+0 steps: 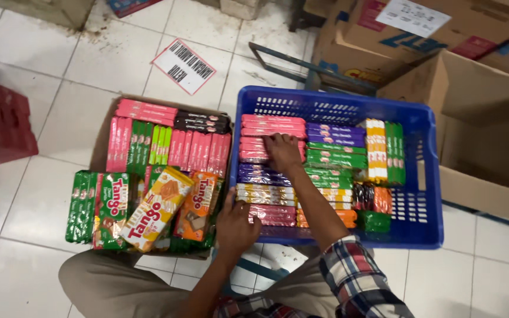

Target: The person sits on the floor and transfers colorful snack packets from a cardboard box into a blue plastic basket. They pick up packets by hand, arrange them in rows, and occasionally adjust the basket's position to continue filling it.

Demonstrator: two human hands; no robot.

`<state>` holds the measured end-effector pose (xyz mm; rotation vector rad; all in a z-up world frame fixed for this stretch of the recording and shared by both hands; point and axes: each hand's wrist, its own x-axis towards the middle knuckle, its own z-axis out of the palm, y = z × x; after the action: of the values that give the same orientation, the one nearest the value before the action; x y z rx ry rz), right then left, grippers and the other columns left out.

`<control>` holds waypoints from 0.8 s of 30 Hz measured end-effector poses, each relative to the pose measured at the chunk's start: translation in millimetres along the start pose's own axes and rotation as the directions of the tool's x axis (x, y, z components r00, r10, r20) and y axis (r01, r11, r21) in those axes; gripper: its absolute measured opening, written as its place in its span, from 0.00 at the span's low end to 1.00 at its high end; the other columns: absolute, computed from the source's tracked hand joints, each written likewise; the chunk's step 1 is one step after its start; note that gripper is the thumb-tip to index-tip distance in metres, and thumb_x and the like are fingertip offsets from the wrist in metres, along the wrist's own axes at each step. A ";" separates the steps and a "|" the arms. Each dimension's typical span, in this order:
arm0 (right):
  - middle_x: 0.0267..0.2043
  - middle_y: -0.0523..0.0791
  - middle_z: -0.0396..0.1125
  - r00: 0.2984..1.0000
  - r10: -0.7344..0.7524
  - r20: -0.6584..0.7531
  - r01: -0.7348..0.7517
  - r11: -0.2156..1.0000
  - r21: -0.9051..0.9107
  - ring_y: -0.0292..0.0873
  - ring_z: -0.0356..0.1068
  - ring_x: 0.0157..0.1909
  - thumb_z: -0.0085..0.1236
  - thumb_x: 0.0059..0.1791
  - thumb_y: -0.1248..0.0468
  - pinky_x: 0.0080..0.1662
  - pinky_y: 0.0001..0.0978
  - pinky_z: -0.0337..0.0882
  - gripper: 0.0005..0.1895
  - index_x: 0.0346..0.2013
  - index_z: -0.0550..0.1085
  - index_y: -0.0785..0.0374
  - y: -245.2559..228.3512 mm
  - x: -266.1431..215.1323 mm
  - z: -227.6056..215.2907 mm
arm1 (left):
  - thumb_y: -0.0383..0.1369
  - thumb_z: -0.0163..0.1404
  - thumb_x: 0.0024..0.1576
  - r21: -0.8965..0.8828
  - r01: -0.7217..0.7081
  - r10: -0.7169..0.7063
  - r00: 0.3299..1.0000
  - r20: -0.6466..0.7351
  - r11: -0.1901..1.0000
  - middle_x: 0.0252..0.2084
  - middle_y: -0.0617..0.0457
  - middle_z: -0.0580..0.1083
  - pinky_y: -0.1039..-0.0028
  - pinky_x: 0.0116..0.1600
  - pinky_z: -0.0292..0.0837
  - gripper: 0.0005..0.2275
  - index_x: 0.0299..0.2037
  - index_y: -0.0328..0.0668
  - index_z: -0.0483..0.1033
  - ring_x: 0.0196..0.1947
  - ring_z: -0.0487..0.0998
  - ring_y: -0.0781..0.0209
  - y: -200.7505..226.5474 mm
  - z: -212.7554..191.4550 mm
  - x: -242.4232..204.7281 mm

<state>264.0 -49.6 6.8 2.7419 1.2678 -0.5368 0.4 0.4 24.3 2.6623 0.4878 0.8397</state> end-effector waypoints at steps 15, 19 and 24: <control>0.54 0.50 0.71 0.879 -0.217 -0.425 0.314 0.934 0.172 0.57 0.73 0.56 0.74 0.28 0.55 0.56 0.52 0.70 0.53 0.68 0.65 0.42 44.2 -9.0 36.4 | 0.43 0.48 0.42 -0.005 0.061 -0.061 0.998 0.014 0.998 0.36 0.56 0.79 0.64 0.46 0.74 0.13 0.30 0.48 0.80 0.64 0.75 0.52 5.6 2.4 -6.0; 0.55 0.48 0.73 0.884 -0.105 -0.455 0.323 0.842 0.433 0.55 0.72 0.58 0.76 0.25 0.61 0.58 0.45 0.71 0.52 0.65 0.71 0.43 29.2 -68.1 -32.3 | 0.43 0.49 0.41 -0.022 0.087 -0.087 0.996 0.001 0.996 0.36 0.55 0.79 0.62 0.49 0.74 0.14 0.30 0.46 0.80 0.66 0.73 0.53 4.8 12.0 -9.4; 0.49 0.62 0.70 0.873 0.189 -0.449 0.281 0.558 0.781 0.61 0.71 0.52 0.73 0.29 0.69 0.53 0.53 0.73 0.52 0.69 0.66 0.63 -29.0 -144.5 -122.8 | 0.44 0.52 0.42 -0.111 0.046 -0.061 0.990 -0.131 0.993 0.39 0.51 0.79 0.51 0.60 0.68 0.19 0.41 0.45 0.81 0.65 0.74 0.49 -2.4 31.3 -14.9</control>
<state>190.5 -109.5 173.5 3.8786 1.4485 -0.5738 7.0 -9.3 -8.4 2.4951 0.5282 1.0043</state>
